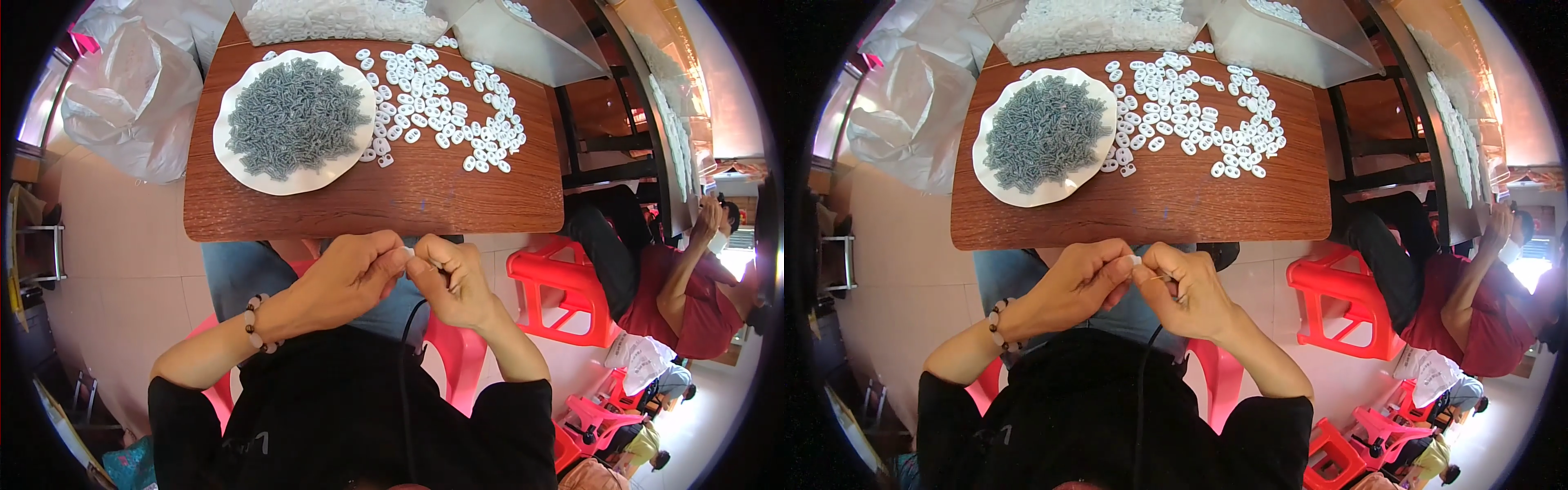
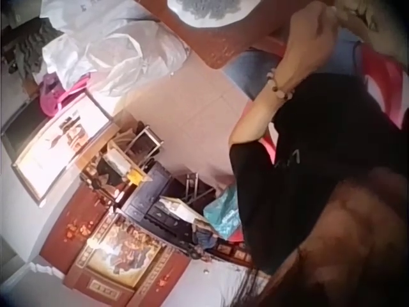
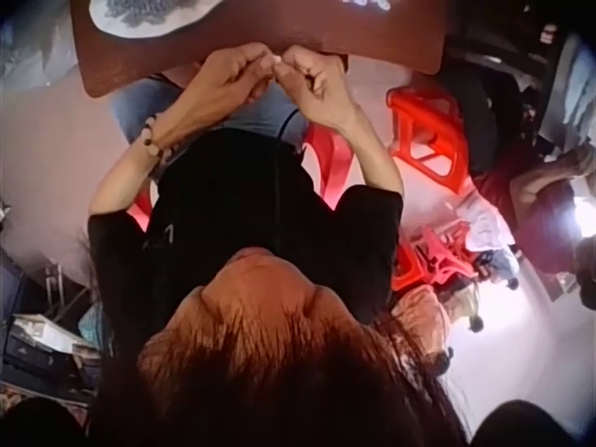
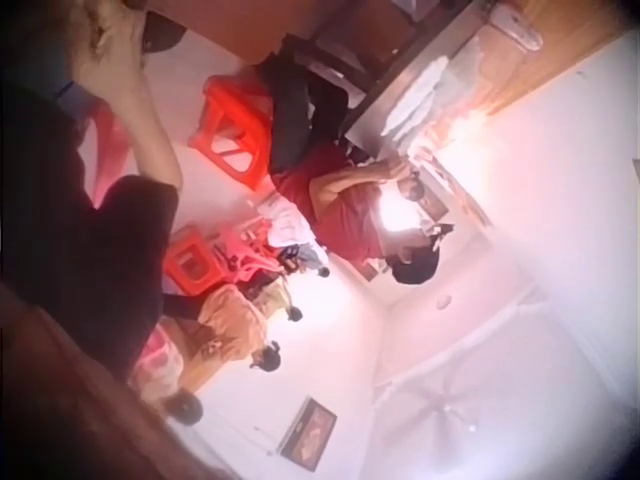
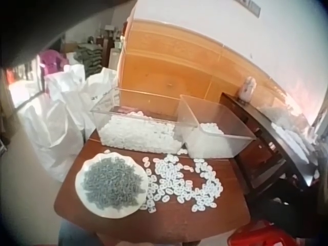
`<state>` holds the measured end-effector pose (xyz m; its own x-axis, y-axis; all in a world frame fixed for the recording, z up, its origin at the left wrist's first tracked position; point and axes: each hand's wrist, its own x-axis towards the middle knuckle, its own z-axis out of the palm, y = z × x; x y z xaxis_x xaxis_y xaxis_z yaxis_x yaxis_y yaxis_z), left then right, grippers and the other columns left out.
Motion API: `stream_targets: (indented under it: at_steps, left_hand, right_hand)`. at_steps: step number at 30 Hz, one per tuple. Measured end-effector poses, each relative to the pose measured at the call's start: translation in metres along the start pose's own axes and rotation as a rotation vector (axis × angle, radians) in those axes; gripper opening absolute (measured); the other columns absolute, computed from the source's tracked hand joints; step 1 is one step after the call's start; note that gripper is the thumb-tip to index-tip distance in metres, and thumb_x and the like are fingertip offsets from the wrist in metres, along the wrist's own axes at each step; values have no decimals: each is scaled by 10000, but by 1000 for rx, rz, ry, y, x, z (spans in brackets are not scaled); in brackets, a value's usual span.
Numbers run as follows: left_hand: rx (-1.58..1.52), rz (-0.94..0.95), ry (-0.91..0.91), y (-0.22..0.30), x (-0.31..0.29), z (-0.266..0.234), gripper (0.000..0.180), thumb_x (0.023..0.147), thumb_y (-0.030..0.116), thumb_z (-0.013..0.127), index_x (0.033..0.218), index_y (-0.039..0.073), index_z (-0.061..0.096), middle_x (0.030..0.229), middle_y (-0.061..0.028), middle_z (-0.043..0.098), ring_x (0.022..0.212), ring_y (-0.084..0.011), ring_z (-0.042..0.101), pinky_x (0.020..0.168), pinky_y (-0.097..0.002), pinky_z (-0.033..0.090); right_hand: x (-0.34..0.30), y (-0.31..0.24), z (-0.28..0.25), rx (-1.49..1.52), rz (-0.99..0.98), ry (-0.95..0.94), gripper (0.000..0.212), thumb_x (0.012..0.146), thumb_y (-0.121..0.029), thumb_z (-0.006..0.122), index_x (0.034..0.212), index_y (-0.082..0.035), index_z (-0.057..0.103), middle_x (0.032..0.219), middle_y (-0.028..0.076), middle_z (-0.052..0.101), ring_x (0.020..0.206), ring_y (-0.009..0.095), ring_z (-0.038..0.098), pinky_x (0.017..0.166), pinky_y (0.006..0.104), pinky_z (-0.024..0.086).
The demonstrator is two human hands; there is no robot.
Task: The recorder is manually assembling small white plastic parts by inserting grey plastic loops into them.
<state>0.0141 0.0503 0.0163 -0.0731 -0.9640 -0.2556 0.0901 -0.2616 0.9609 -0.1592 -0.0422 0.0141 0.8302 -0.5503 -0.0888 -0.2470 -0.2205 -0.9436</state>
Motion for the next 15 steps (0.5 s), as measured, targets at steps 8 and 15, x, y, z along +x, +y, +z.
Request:
stream_targets:
  at_steps: [8, 15]
  left_hand:
    - [-56, -9, 86, -14, -17, 6, 303, 1009, 241, 463, 820, 16, 539, 588, 2, 507, 538, -54, 436, 495, -237, 365]
    - [-99, 44, 102, -26, -24, 6, 319, 1023, 283, 428, 873, 24, 541, 612, 16, 495, 544, -42, 424, 497, -205, 357]
  right_hand:
    - [-1, -3, 8, -53, -4, -35, 97, 914, -60, 568, 831, -14, 584, 567, -16, 474, 514, 28, 364, 460, 221, 290]
    - [-1, 3, 22, 184, 52, -57, 158, 946, -85, 537, 803, -19, 550, 561, -35, 459, 524, 20, 351, 469, 223, 270]
